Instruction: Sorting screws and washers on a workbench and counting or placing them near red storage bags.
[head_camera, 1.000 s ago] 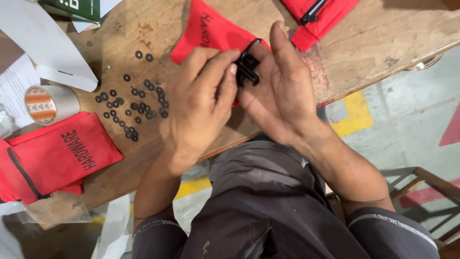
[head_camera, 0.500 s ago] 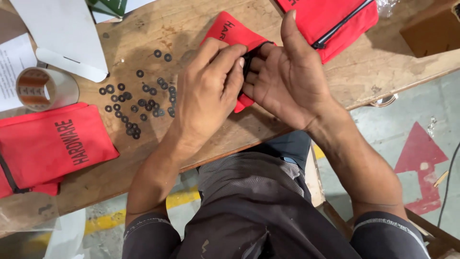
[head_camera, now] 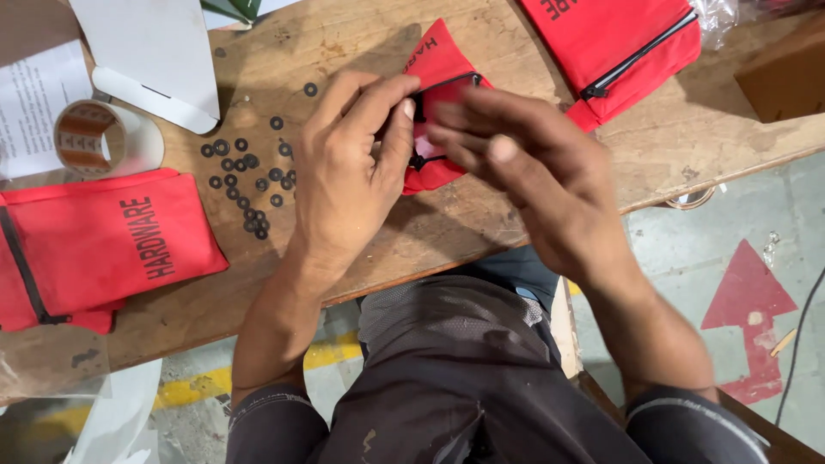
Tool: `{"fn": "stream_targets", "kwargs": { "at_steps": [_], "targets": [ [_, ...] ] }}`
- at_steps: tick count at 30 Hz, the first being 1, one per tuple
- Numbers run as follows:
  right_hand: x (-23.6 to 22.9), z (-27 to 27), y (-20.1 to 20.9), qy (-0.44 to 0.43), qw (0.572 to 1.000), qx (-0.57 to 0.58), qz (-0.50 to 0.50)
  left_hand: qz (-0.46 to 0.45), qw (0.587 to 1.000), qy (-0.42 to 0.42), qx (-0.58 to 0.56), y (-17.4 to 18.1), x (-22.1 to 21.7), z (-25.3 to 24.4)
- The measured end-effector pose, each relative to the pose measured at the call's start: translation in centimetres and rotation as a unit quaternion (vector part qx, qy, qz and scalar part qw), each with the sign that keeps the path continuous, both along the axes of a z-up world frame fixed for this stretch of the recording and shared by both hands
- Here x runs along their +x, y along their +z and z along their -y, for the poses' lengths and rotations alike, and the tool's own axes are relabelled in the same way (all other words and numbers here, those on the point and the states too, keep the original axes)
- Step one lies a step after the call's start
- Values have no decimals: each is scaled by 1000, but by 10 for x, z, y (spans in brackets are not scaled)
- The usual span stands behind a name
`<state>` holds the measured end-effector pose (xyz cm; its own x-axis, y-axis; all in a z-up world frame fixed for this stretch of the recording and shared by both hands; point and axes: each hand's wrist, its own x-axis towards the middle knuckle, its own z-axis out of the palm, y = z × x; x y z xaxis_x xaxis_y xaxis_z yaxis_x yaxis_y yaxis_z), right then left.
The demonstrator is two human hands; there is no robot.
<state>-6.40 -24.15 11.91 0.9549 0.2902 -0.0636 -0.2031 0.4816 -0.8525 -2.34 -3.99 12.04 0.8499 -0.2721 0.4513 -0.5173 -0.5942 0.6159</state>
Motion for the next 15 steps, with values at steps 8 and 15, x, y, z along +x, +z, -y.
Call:
{"fn": "stream_targets", "kwargs": {
  "at_steps": [8,15],
  "targets": [
    [-19,10,-46,-217,870,-383,221,-33,999,-24,-8,-11,-1,12],
    [-10,28,-81,-85,692,-656,291,-170,970,-166,56,-37,-24,6]
  ]
}}
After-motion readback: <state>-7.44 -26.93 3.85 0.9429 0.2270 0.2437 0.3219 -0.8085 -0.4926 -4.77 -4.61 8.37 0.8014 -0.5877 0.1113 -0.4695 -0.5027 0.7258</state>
